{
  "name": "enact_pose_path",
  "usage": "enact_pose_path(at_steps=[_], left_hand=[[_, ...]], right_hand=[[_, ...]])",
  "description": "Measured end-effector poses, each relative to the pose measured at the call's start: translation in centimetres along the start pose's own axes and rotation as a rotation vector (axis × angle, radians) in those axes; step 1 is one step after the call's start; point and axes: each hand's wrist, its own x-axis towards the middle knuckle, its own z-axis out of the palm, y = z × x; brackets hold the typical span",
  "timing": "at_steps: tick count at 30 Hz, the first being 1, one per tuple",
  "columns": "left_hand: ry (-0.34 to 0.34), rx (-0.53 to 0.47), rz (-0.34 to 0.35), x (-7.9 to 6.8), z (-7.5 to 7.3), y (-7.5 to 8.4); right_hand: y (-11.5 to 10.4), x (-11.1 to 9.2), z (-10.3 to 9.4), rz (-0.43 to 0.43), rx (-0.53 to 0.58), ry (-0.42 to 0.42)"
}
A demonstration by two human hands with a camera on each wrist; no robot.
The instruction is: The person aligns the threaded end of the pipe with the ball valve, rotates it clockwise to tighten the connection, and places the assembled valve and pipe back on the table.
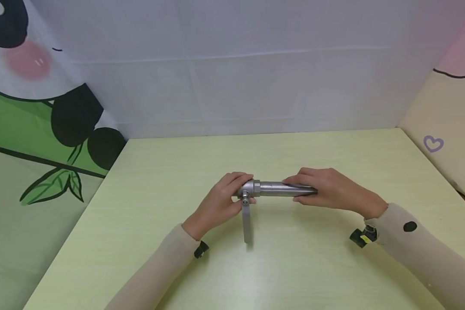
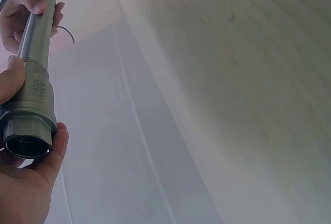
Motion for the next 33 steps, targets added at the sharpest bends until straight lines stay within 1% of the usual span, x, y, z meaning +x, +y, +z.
enact_pose_path(at_steps=[2,4,6,10,12,16,18,20,24,28,33], left_hand=[[-0.002,-0.001,-0.002,0.0,0.0,0.0],[-0.004,-0.003,-0.005,0.0,0.0,0.0],[-0.005,-0.004,-0.009,0.1,0.0,-0.1],[-0.007,-0.003,-0.017,0.3,0.1,-0.1],[-0.005,0.000,-0.022,0.4,0.0,-0.1],[0.003,0.010,-0.027,0.7,0.1,-0.2],[0.006,0.013,-0.025,0.8,0.1,-0.2],[0.008,0.014,-0.021,0.8,0.1,-0.2],[0.010,0.009,-0.015,0.7,0.3,-0.3],[0.011,-0.001,-0.009,0.6,0.4,-0.4],[0.019,0.020,0.008,0.6,0.6,-0.4]], right_hand=[[0.0,0.0,0.0,-0.017,-0.018,0.007],[0.1,0.0,0.0,0.015,0.011,-0.006],[0.3,0.0,0.0,0.088,0.093,-0.039],[0.7,0.0,-0.1,0.260,0.325,-0.091],[0.9,0.2,-0.2,0.314,0.414,-0.109],[1.4,0.3,-0.3,0.416,0.522,-0.142],[1.6,0.4,-0.3,0.469,0.572,-0.174],[1.8,0.5,-0.3,0.505,0.617,-0.200],[2.2,0.6,-0.2,0.529,0.714,-0.250],[2.7,0.6,0.0,0.553,0.782,-0.284],[3.0,0.4,0.2,0.521,0.855,-0.297]])
